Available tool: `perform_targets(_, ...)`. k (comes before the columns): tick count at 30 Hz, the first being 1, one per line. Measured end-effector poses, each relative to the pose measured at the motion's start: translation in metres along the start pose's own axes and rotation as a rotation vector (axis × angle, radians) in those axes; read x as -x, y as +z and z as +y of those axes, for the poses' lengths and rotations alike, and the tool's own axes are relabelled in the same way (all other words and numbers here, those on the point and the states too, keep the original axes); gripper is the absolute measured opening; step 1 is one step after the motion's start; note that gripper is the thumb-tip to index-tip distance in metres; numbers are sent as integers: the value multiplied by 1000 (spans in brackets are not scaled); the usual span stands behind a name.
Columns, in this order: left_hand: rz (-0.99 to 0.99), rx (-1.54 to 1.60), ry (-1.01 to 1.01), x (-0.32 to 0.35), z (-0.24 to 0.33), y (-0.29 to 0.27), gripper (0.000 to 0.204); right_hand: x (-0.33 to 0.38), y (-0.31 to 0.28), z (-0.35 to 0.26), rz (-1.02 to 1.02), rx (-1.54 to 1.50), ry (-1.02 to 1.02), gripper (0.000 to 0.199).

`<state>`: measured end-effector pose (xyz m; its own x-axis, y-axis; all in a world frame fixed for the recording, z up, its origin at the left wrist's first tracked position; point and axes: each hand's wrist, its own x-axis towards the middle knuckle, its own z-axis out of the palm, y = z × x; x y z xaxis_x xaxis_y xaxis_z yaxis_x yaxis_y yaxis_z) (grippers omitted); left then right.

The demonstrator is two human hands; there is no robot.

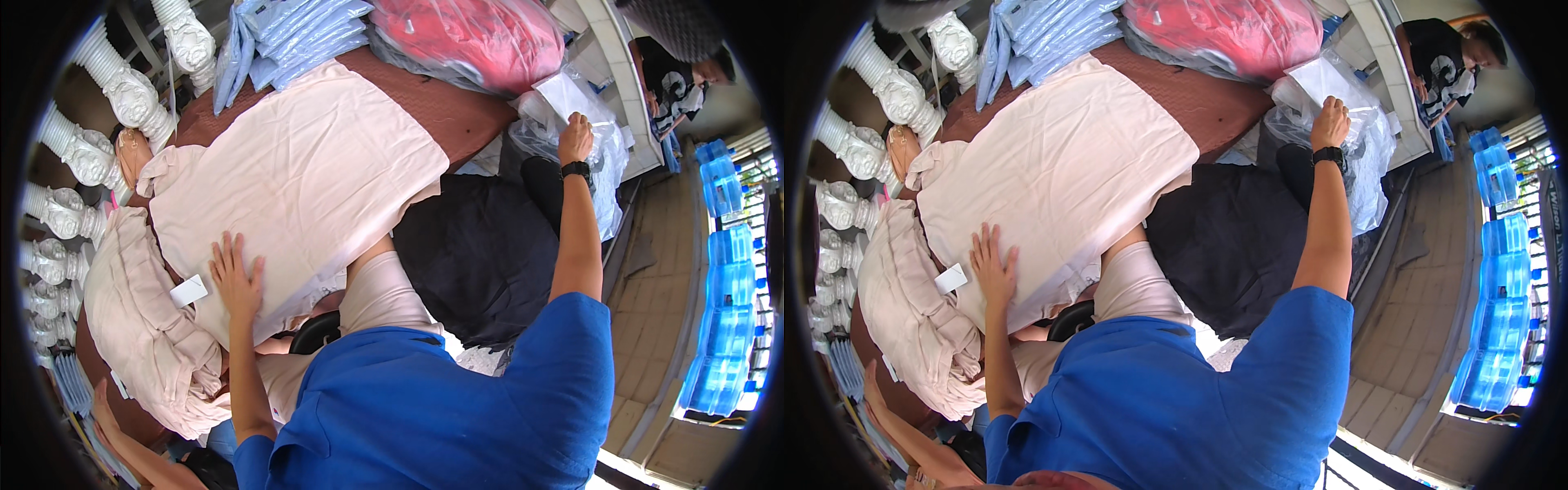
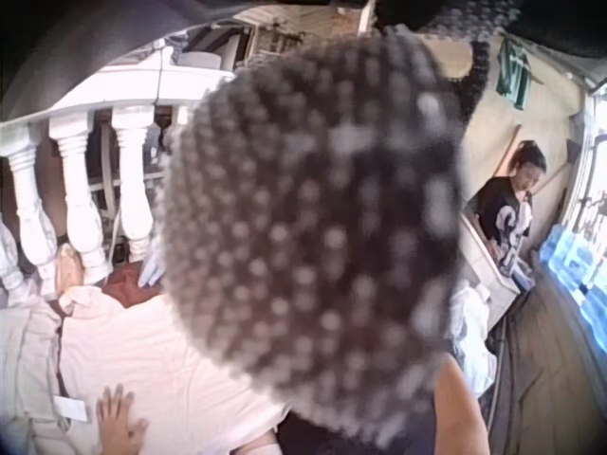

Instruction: The person unfolds and then neatly refolds pink shirts, placing a white cardboard insert and a small blue tag on them before sliding the folded shirts into plastic packaging.

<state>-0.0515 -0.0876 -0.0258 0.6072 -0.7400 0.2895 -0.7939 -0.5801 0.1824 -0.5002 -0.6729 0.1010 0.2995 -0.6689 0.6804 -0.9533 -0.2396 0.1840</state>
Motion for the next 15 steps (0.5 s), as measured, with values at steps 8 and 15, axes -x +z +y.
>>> perform_targets(8,6,61,6,-2,5,1,62,-6,-37,17,219,-165,31,10)
perform_targets(15,133,515,-4,-5,2,-20,62,83,-219,-176,307,-716,-264,24)
